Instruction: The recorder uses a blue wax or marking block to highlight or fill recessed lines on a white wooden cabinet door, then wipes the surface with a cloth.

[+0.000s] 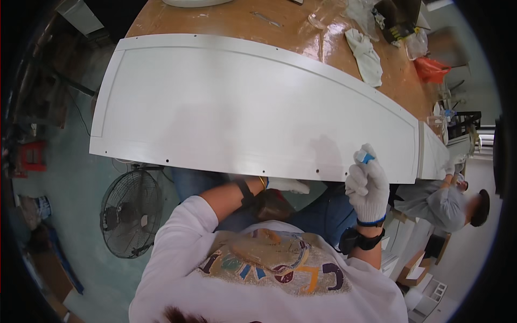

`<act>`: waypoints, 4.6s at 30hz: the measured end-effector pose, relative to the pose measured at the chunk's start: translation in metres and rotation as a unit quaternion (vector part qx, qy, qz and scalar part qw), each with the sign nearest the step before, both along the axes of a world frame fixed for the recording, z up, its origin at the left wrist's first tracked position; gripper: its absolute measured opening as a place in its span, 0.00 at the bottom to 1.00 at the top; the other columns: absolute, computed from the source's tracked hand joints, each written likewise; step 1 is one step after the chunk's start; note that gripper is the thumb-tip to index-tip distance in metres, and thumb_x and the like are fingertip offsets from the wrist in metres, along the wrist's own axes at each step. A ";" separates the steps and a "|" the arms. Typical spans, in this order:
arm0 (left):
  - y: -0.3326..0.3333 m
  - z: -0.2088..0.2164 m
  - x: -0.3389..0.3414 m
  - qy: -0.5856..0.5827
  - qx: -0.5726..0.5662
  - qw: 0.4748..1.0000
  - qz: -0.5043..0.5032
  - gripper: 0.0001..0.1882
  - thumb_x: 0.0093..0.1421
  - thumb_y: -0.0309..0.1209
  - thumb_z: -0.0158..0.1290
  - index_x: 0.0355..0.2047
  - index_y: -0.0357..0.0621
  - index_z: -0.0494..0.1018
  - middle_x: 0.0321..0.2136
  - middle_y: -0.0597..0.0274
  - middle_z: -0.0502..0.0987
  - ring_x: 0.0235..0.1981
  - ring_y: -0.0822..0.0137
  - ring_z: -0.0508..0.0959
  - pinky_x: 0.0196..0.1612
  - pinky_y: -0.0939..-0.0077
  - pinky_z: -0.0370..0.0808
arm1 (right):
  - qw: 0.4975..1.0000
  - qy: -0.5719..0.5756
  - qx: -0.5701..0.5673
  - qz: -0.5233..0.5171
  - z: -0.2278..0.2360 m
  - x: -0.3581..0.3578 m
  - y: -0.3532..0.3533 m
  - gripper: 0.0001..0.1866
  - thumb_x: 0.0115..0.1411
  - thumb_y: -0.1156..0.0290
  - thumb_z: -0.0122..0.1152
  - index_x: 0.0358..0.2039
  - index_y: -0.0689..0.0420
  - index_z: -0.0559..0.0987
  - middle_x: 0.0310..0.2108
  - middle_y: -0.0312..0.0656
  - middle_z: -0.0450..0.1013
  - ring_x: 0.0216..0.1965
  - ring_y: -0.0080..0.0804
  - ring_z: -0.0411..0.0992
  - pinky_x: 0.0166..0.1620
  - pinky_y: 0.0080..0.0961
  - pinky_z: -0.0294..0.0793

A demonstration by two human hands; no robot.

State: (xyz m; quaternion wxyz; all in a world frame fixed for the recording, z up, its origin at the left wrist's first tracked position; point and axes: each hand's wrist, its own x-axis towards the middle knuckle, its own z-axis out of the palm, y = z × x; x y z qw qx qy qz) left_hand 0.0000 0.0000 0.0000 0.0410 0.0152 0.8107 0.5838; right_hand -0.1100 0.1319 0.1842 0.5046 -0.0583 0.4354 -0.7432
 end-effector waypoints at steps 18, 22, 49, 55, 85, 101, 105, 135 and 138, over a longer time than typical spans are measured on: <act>0.035 0.043 0.070 -0.112 0.484 0.814 0.300 0.25 0.65 0.44 0.47 0.49 0.30 0.68 0.41 0.49 0.76 0.37 0.63 0.78 0.44 0.67 0.76 | 0.983 -0.051 -0.124 -0.129 -0.049 -0.033 0.115 0.16 0.60 0.75 0.53 0.50 0.59 0.71 0.32 0.37 0.71 0.25 0.21 0.62 0.23 0.16 0.63; 0.033 0.035 0.078 -0.101 0.481 0.787 0.372 0.26 0.66 0.48 0.43 0.42 0.31 0.72 0.32 0.51 0.77 0.31 0.62 0.78 0.38 0.67 0.76 | 0.983 -0.087 -0.123 -0.105 -0.051 -0.029 0.106 0.15 0.60 0.74 0.55 0.48 0.60 0.71 0.24 0.38 0.71 0.23 0.24 0.70 0.23 0.18 0.67; 0.019 0.040 0.136 0.065 0.360 0.707 0.605 0.14 0.66 0.40 0.45 0.33 0.41 0.71 0.19 0.62 0.73 0.20 0.71 0.72 0.23 0.77 0.67 | 0.955 0.006 -0.082 -0.286 -0.071 -0.097 0.203 0.13 0.58 0.77 0.56 0.45 0.61 0.72 0.29 0.39 0.73 0.24 0.22 0.71 0.22 0.15 0.69; 0.008 0.032 0.143 0.102 0.335 0.672 0.653 0.14 0.65 0.42 0.47 0.35 0.44 0.72 0.19 0.64 0.74 0.17 0.71 0.70 0.20 0.79 0.65 | 0.946 0.093 -0.006 -0.309 -0.065 -0.136 0.246 0.13 0.56 0.80 0.57 0.43 0.61 0.72 0.29 0.39 0.73 0.24 0.23 0.71 0.25 0.17 0.70; 0.061 0.037 0.083 -0.031 0.293 0.679 0.672 0.19 0.67 0.47 0.41 0.24 0.49 0.66 0.10 0.71 0.64 0.09 0.77 0.61 0.13 0.83 0.55 | 0.624 0.632 0.453 -0.073 -0.026 -0.386 0.161 0.19 0.49 0.64 0.62 0.40 0.60 0.78 0.35 0.45 0.78 0.36 0.34 0.77 0.43 0.25 0.74; 0.027 0.013 0.137 -0.006 0.379 0.606 0.699 0.21 0.66 0.48 0.42 0.18 0.54 0.61 0.09 0.77 0.58 0.08 0.82 0.54 0.11 0.87 0.50 | 0.550 0.631 0.546 -0.025 -0.029 -0.382 0.127 0.17 0.49 0.62 0.63 0.35 0.60 0.80 0.31 0.43 0.79 0.35 0.31 0.77 0.43 0.24 0.74; 0.025 0.007 0.143 -0.012 0.343 0.623 0.703 0.18 0.67 0.47 0.42 0.24 0.53 0.64 0.11 0.77 0.59 0.09 0.82 0.55 0.12 0.86 0.51 | 0.552 0.635 0.540 -0.012 -0.029 -0.388 0.127 0.16 0.48 0.62 0.63 0.34 0.59 0.81 0.31 0.42 0.79 0.34 0.31 0.77 0.42 0.25 0.74; 0.032 0.024 0.121 0.005 0.312 0.630 0.711 0.16 0.68 0.46 0.39 0.33 0.50 0.66 0.12 0.73 0.60 0.11 0.79 0.57 0.14 0.84 0.52 | 0.521 0.666 0.535 0.007 -0.034 -0.388 0.120 0.14 0.48 0.64 0.65 0.33 0.59 0.81 0.30 0.42 0.79 0.32 0.29 0.77 0.40 0.23 0.74; 0.032 0.022 0.120 0.005 0.298 0.633 0.715 0.15 0.68 0.46 0.39 0.34 0.50 0.65 0.13 0.73 0.61 0.11 0.79 0.57 0.14 0.84 0.53 | 0.534 0.661 0.526 0.005 -0.037 -0.392 0.122 0.14 0.48 0.64 0.65 0.33 0.59 0.81 0.29 0.41 0.79 0.32 0.28 0.76 0.40 0.23 0.74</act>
